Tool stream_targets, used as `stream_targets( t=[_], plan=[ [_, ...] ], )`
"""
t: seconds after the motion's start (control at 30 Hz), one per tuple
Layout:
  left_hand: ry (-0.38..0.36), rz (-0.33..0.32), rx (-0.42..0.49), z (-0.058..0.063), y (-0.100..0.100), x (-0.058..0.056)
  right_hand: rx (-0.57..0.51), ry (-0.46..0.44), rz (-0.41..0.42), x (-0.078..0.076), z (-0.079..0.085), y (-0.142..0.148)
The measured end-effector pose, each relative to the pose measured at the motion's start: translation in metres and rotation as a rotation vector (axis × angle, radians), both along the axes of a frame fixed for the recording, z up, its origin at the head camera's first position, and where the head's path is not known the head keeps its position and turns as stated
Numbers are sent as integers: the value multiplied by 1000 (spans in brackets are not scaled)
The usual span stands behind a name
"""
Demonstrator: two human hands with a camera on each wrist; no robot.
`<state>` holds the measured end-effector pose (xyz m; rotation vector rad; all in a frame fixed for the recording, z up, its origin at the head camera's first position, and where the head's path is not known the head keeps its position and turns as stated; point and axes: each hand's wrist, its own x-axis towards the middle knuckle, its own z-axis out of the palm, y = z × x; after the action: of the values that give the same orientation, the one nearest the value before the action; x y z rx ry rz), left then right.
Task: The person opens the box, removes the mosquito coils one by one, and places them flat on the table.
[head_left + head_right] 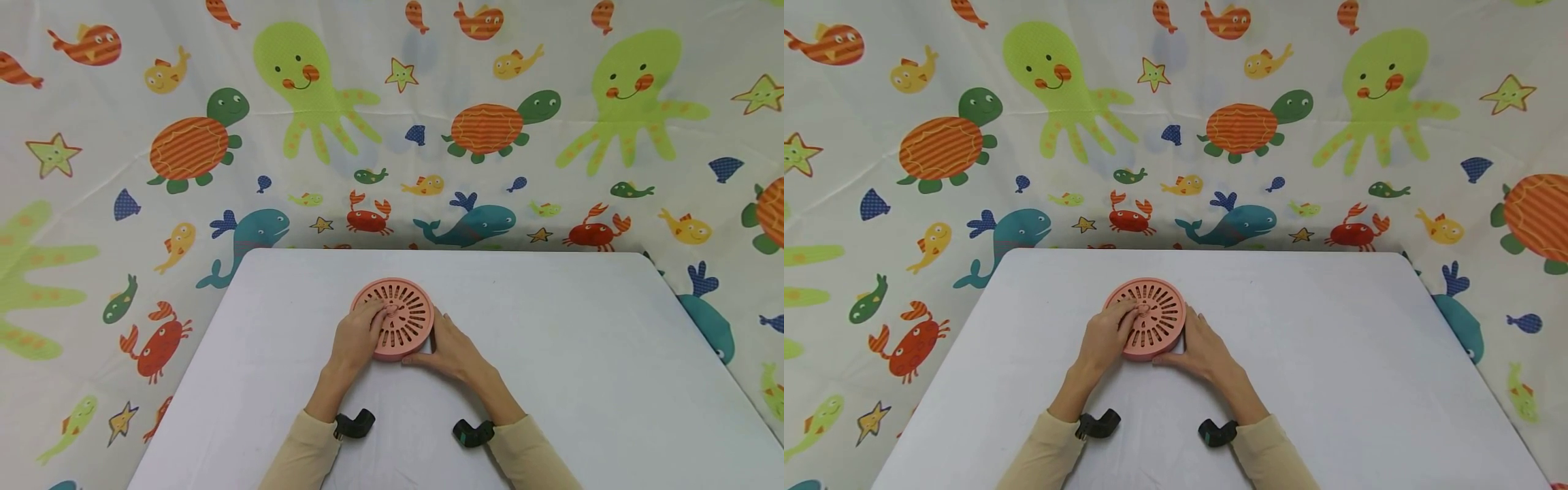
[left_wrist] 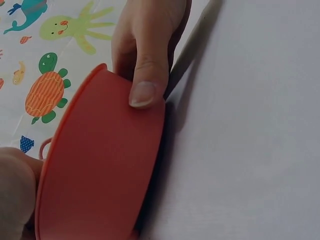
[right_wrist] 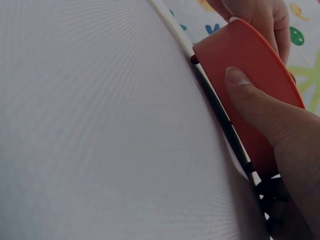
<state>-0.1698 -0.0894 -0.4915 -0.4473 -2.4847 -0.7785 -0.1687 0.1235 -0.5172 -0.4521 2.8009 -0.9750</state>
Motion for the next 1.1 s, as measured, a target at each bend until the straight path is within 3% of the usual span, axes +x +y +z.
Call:
stream_targets(
  t=[0.57,0.73,1.1],
  plan=[
    [38,-8,39,12,-5,0,21,2,5,-2,-1,1],
    [70,3,53,16,-12,-1,7,24,17,-3,-1,2],
    [142,29,112,22,-34,-6,19,-15,23,-3,2,1]
  ],
)
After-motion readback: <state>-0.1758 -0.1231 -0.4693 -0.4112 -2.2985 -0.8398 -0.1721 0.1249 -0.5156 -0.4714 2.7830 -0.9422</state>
